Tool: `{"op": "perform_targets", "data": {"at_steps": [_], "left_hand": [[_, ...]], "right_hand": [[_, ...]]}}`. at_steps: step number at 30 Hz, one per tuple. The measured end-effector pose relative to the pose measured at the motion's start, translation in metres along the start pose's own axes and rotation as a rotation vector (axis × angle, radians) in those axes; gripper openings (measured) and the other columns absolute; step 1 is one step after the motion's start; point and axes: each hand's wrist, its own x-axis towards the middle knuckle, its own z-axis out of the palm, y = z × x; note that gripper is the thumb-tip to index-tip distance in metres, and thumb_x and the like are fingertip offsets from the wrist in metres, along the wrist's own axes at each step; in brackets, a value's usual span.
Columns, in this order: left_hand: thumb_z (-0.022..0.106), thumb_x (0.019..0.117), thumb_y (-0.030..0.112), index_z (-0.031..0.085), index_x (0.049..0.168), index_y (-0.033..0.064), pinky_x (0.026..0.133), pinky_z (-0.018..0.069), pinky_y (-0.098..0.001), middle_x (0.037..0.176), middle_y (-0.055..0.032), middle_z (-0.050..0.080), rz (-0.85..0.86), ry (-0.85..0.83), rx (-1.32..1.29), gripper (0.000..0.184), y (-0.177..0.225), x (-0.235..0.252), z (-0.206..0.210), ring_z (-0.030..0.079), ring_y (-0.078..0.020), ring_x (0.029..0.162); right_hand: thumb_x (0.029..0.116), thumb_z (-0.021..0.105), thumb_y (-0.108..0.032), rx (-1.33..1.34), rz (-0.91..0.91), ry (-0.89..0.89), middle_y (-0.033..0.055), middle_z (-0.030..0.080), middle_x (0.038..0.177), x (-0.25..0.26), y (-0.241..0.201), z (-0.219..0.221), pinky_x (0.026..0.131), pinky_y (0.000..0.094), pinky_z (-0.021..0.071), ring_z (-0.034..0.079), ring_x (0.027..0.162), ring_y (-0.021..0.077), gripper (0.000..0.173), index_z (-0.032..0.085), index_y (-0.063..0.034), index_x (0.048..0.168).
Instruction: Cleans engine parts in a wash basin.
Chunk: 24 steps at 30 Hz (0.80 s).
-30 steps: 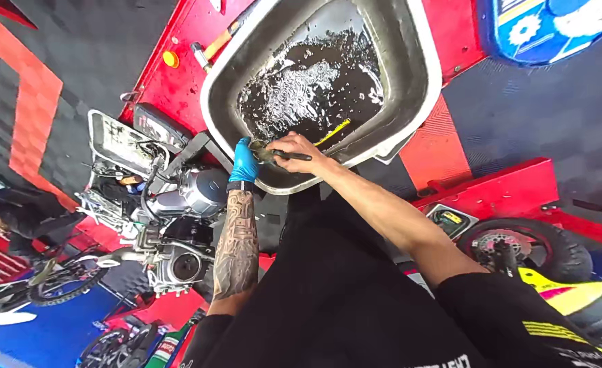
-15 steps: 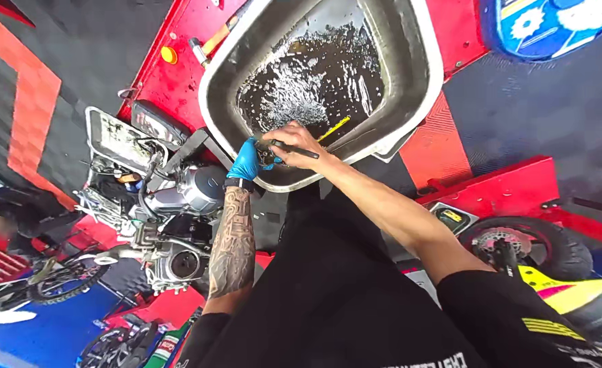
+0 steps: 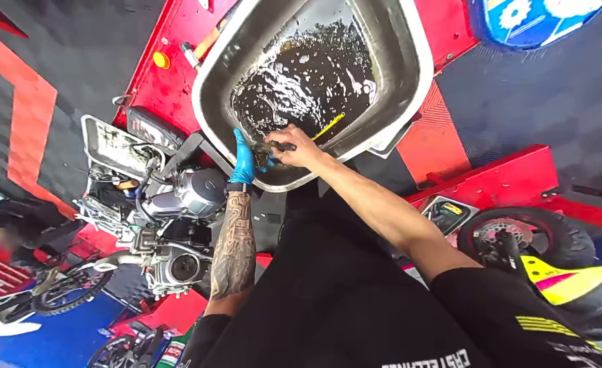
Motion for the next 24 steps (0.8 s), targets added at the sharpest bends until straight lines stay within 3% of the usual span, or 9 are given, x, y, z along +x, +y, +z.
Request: {"op": "perform_targets", "data": {"at_steps": [7,10,13,16,19,20,22,23,24], "left_hand": [[0.007,0.0973,0.080,0.046,0.152,0.0270,0.088,0.0557,-0.0591,0.145,-0.0067,0.059,0.104,0.001,0.016,0.086,0.005,-0.002,-0.005,0.060,-0.0282,0.125],[0.004,0.0951,0.082,0.059,0.138,0.0197,0.075,0.0580,-0.0512,0.121,-0.0097,0.070,0.091,0.070,0.030,0.094,0.001,0.000,0.000,0.068,-0.0244,0.101],[0.005,0.0935,0.084,0.053,0.146,0.0227,0.084,0.0567,-0.0565,0.134,-0.0100,0.065,0.058,0.043,-0.006,0.094,0.008,-0.006,0.001,0.065,-0.0280,0.113],[0.000,0.0898,0.087,0.062,0.131,0.0206,0.060,0.0550,-0.0475,0.104,-0.0102,0.070,0.035,0.073,0.086,0.100,0.008,-0.001,-0.001,0.066,-0.0248,0.080],[-0.004,0.0906,0.085,0.066,0.119,0.0174,0.054,0.0523,-0.0411,0.087,-0.0078,0.069,0.023,0.074,0.056,0.101,0.003,0.002,0.000,0.063,-0.0210,0.067],[-0.002,0.0918,0.084,0.067,0.118,0.0180,0.056,0.0539,-0.0417,0.089,-0.0070,0.070,0.042,0.092,0.039,0.099,0.003,0.002,0.003,0.064,-0.0202,0.070],[0.007,0.0950,0.083,0.056,0.143,0.0223,0.083,0.0576,-0.0534,0.127,-0.0084,0.068,0.074,0.083,0.013,0.091,0.006,-0.003,-0.001,0.067,-0.0255,0.107],[0.008,0.0948,0.083,0.051,0.149,0.0244,0.089,0.0564,-0.0553,0.135,-0.0080,0.064,0.079,0.076,0.028,0.091,0.010,-0.004,-0.003,0.065,-0.0264,0.114],[0.006,0.0932,0.085,0.057,0.141,0.0228,0.076,0.0576,-0.0525,0.123,-0.0094,0.069,0.075,0.105,0.053,0.093,0.011,-0.003,-0.001,0.067,-0.0261,0.099]], "right_hand": [[0.0944,0.062,-0.017,0.072,-0.172,0.045,0.0087,0.076,0.096,0.000,0.001,0.007,0.094,0.0469,0.0541,0.072,0.092,0.0242,0.026,0.074,-0.0085,0.116],[0.0929,0.059,-0.019,-0.033,-0.133,0.029,0.0097,0.075,0.088,0.009,-0.003,-0.002,0.091,0.0480,0.0531,0.071,0.087,0.0263,0.026,0.074,-0.0083,0.111],[0.0972,0.056,-0.018,0.006,-0.243,0.086,0.0092,0.074,0.088,0.007,-0.009,0.004,0.092,0.0463,0.0527,0.070,0.088,0.0258,0.027,0.073,-0.0079,0.115],[0.0947,0.060,-0.021,-0.053,-0.190,-0.066,0.0103,0.075,0.092,0.009,0.010,0.000,0.096,0.0482,0.0530,0.071,0.093,0.0277,0.027,0.074,-0.0106,0.115],[0.0941,0.060,-0.018,-0.137,-0.113,-0.020,0.0124,0.073,0.090,0.018,-0.002,-0.012,0.095,0.0490,0.0512,0.070,0.091,0.0300,0.025,0.073,-0.0079,0.113],[0.0955,0.059,-0.017,-0.087,-0.137,0.067,0.0114,0.074,0.090,0.017,-0.006,-0.010,0.095,0.0485,0.0524,0.071,0.090,0.0285,0.025,0.073,-0.0072,0.114],[0.0977,0.061,-0.017,0.039,-0.208,0.105,0.0093,0.076,0.097,0.012,-0.006,0.002,0.096,0.0465,0.0551,0.072,0.094,0.0257,0.026,0.074,-0.0078,0.118],[0.0974,0.060,-0.017,0.067,-0.235,0.072,0.0093,0.076,0.097,0.009,0.000,0.009,0.095,0.0468,0.0551,0.072,0.094,0.0260,0.026,0.073,-0.0083,0.118],[0.0967,0.060,-0.018,0.057,-0.236,0.040,0.0101,0.076,0.095,0.006,0.008,0.012,0.095,0.0478,0.0549,0.071,0.093,0.0272,0.027,0.073,-0.0088,0.118]]}}
